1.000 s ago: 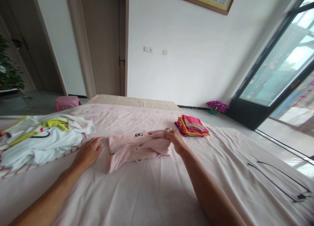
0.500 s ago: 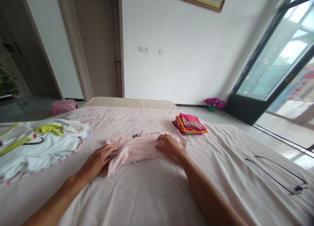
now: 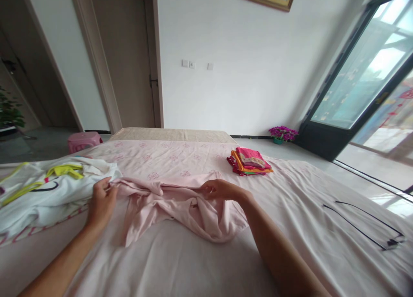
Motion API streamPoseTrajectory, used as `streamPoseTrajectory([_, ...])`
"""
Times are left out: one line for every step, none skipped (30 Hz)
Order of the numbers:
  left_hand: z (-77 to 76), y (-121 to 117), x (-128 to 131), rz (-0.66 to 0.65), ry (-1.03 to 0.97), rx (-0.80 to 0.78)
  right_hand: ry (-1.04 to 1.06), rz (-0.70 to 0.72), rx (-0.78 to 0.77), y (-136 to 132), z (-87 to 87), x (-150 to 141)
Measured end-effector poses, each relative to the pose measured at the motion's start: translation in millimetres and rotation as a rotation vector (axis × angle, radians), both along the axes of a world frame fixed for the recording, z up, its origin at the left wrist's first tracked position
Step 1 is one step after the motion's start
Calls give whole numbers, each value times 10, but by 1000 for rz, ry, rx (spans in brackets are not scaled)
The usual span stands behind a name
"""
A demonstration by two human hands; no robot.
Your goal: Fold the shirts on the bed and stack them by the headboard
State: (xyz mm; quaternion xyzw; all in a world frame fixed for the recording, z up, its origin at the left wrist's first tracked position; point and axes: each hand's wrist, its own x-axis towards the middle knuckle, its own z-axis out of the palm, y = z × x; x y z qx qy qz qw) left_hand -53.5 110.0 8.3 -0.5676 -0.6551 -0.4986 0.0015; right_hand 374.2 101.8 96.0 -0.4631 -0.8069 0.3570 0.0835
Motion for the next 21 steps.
streamPoseTrajectory([20, -29, 30, -15, 126, 22, -88, -57, 133, 10, -69, -48])
streamPoseTrajectory([43, -63, 87, -64, 227, 51, -168, -116, 256, 14, -137, -97])
streamPoseTrajectory([67, -97, 165, -137, 304, 83, -231, -171, 354, 12, -200, -144])
streamPoseTrajectory([90, -127, 256, -223, 358, 108, -273, -216, 424, 7, -255, -187])
streamPoseTrajectory([108, -151, 351, -307, 386, 122, -296, -240, 471, 1, -303, -224])
streamPoseTrajectory([120, -170, 442, -382, 401, 125, -305, -249, 500, -4, -341, -254])
streamPoseTrajectory([127, -184, 522, -450, 418, 120, -306, -250, 510, -5, -371, -277])
streamPoseTrajectory([127, -194, 588, -510, 442, 112, -298, -249, 507, -2, -391, -294])
streamPoseTrajectory([123, -202, 638, -564, 473, 99, -272, -256, 505, 4, -400, -304])
streamPoseTrajectory([116, -211, 673, -607, 508, 79, -224, -278, 504, 14, -397, -309])
streamPoseTrajectory([109, -220, 696, -637, 541, 53, -145, -309, 498, 25, -381, -311])
streamPoseTrajectory([104, -232, 709, -650, 566, 21, -28, -342, 473, 36, -351, -309])
streamPoseTrajectory([104, -245, 717, -641, 580, -14, 126, -368, 424, 46, -308, -304])
streamPoseTrajectory([109, -260, 722, -613, 585, -53, 305, -386, 354, 53, -255, -296])
streamPoseTrajectory([119, -275, 726, -573, 584, -93, 486, -392, 272, 58, -195, -286])
streamPoseTrajectory([133, -290, 732, -531, 582, -135, 649, -386, 191, 61, -136, -272])
streamPoseTrajectory([148, -305, 739, -495, 583, -177, 779, -375, 127, 62, -82, -257])
streamPoseTrajectory([162, -318, 749, -465, 587, -215, 867, -370, 85, 64, -41, -240])
streamPoseTrajectory([173, -328, 761, -446, 588, -244, 912, -380, 63, 66, -17, -224])
streamPoseTrajectory([181, -334, 772, -437, 576, -263, 924, -406, 48, 72, -13, -209])
streamPoseTrajectory([187, -336, 782, -429, 535, -272, 915, -446, 37, 83, -29, -195])
